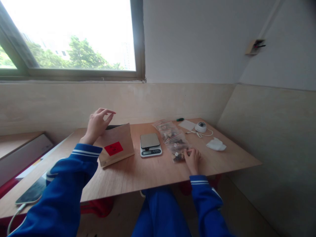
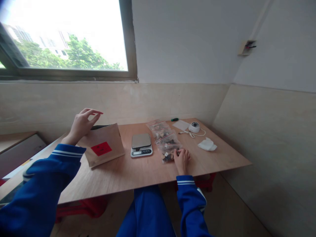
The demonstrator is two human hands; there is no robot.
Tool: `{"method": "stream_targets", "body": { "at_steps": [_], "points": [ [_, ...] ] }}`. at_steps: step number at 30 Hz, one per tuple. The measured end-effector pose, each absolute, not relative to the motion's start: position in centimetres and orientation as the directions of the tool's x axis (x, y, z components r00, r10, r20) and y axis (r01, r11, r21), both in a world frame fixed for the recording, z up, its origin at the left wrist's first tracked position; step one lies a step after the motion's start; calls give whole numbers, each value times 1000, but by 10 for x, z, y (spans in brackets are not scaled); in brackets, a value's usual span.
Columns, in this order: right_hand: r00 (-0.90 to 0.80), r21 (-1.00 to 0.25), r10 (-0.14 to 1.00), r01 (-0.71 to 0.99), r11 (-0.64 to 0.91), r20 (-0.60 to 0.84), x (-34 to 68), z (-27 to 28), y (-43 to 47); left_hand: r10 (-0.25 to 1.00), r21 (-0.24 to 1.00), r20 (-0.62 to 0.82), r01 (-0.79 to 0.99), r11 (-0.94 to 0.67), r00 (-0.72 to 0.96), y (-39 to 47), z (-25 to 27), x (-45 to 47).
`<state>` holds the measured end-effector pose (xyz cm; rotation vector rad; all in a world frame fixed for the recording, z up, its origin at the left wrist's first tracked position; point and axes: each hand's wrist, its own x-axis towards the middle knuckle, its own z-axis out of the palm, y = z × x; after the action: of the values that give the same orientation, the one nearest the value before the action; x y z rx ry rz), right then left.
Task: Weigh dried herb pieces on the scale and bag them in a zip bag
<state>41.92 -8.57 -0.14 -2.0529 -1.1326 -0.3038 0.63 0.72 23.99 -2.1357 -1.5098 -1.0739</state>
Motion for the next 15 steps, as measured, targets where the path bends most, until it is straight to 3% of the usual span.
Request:
{"method": "stream_targets", "body": {
  "at_steps": [5, 8, 12, 15],
  "points": [
    [518, -515, 602, 834, -197, 608, 420, -3, -84, 418, 75, 902, 913, -402, 109, -15, 209, 19],
    [507, -528, 621, 832, -171, 598, 419, -4, -84, 349, 50, 927, 880, -472, 135, -34, 185, 29],
    [533, -563, 626, 808, -175, 569, 419, -4, -85, 441, 25, 809, 726, -688, 389, -57, 152, 56],
    [557, -586, 625, 788, -188, 548, 418, -4, -86, 571, 146, 636, 645, -750, 520, -62, 122, 83]
  ]
}}
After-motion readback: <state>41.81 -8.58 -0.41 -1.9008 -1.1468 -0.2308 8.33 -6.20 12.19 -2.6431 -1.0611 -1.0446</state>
